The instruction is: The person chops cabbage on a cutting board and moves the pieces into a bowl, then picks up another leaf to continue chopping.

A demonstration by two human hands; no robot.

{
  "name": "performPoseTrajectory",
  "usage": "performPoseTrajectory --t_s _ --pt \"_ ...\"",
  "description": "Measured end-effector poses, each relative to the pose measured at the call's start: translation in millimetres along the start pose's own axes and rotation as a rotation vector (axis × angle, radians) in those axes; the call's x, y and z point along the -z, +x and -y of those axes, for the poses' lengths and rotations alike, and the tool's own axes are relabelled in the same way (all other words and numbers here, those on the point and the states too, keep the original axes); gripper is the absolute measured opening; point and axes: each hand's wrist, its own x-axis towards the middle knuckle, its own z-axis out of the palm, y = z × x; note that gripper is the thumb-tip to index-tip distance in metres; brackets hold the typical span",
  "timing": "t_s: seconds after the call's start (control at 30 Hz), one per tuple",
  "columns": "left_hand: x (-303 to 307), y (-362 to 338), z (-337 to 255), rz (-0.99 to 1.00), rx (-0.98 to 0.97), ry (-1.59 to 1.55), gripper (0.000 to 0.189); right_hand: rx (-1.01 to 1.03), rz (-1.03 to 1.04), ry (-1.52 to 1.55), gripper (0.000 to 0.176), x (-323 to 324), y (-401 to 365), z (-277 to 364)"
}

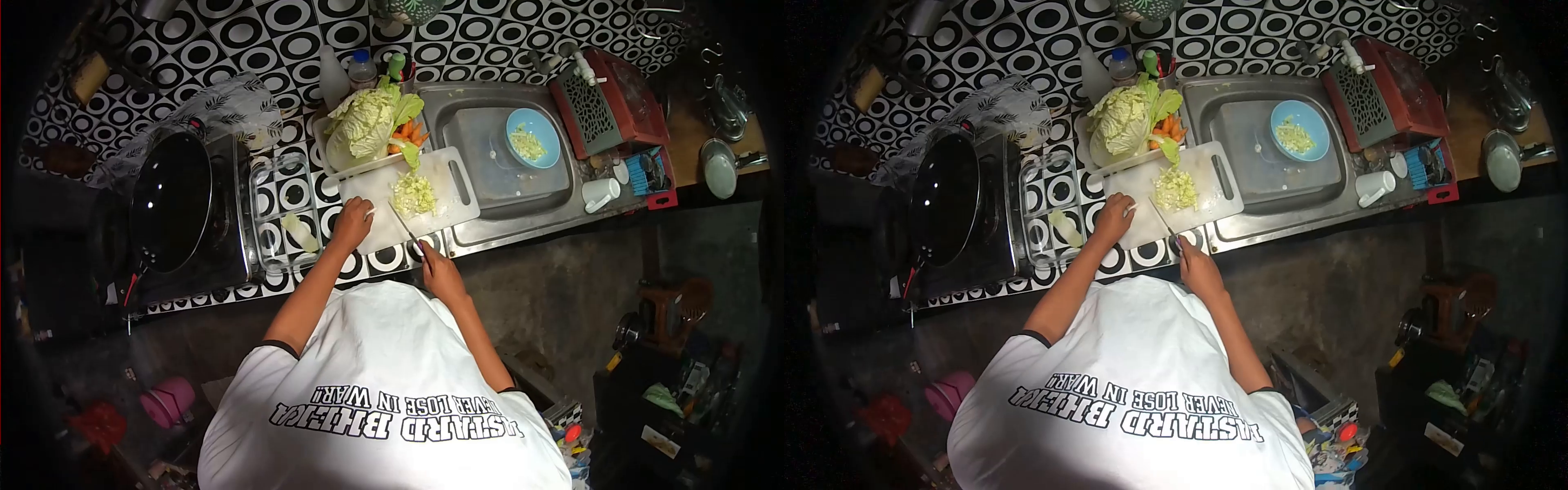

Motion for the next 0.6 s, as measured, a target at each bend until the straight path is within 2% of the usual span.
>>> performPoseTrajectory --t_s 0.27,0.43,0.6 --pt "-0.8 -6.2 5.0 -0.047 -0.054 -0.043 0.014 -0.065 0.033 -0.055 0.043 -9.8 11.4 30.2" --pt "-3.9 -6.7 7.2 -0.065 -0.071 -0.025 0.005 -0.083 0.038 -0.048 0.042 -5.1 14.5 45.3" --pt "-3.2 -7.1 4.5 -0.143 -0.068 0.032 0.012 -0.062 0.021 -0.031 0.042 -17.3 18.4 42.0"
